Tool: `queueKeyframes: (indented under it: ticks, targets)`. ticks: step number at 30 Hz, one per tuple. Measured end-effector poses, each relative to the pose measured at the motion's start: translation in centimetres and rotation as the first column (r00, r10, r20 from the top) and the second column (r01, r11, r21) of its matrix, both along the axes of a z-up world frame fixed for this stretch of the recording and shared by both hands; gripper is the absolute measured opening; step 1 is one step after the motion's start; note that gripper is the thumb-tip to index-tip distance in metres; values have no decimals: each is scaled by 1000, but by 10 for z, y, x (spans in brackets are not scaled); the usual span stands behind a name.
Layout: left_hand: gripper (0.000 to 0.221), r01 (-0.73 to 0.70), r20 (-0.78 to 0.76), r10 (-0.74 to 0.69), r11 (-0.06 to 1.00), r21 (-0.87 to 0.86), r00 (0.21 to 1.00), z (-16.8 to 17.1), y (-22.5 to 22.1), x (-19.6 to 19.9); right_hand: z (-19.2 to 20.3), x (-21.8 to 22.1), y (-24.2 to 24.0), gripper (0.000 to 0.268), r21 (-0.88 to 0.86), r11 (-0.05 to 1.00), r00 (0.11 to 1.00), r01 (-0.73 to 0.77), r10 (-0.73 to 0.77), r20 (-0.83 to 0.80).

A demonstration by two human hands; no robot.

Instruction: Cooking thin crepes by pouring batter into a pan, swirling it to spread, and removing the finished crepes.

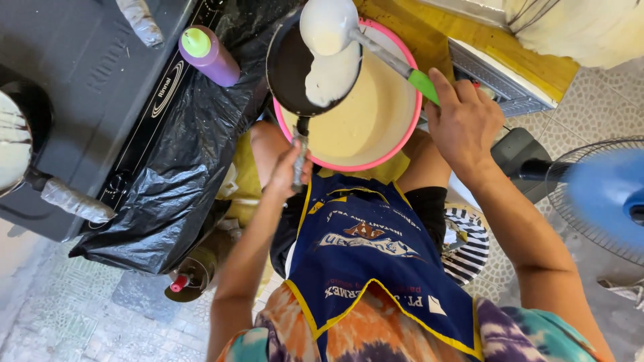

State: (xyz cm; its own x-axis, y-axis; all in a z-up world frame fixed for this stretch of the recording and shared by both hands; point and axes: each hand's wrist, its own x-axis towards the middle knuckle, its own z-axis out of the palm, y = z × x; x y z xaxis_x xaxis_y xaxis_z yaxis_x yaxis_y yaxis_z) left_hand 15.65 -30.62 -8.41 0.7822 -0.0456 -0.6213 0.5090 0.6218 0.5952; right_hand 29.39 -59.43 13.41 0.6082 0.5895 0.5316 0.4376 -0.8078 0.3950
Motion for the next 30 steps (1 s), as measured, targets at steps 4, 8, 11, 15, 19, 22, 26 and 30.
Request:
queueKeyframes:
  ticks: [4, 8, 11, 15, 19, 22, 26, 30]
  targets:
    - [44, -168, 187, 166, 986, -6, 968, -38, -43, 6, 7, -13, -4, 44, -46, 999, 998, 14, -12, 59]
    - [40, -231, 202, 217, 972, 49, 955, -1, -55, 31, -3, -29, -20, 49, -57, 998, 999, 30, -28, 37]
    - [47, -36, 60, 38, 999, -26, 997, 35, -49, 45, -13, -38, -17, 50, -28, 997, 997, 69, -69, -18]
    - [52, 210, -69, -213, 977, -41, 975, 57, -31, 58, -25, -39, -27, 51, -5, 990, 984, 139, -138, -114]
    - [51, 416, -150, -403, 906, 72, 903, 42, -25, 59, -45, -38, -51, 50, 9, 937, 868, 348, -319, -380]
    - [48, 501, -166, -475, 841, 205, 864, 59, -29, 54, -59, -41, -62, 48, 7, 897, 780, 443, -382, -496]
    - [42, 523, -138, -510, 774, 356, 849, 85, -33, 41, -77, -42, -66, 47, 51, 846, 679, 531, -389, -623]
    - [39, 499, -117, -496, 777, 384, 861, 95, -28, 27, -78, -43, -86, 46, 145, 826, 743, 545, -397, -539]
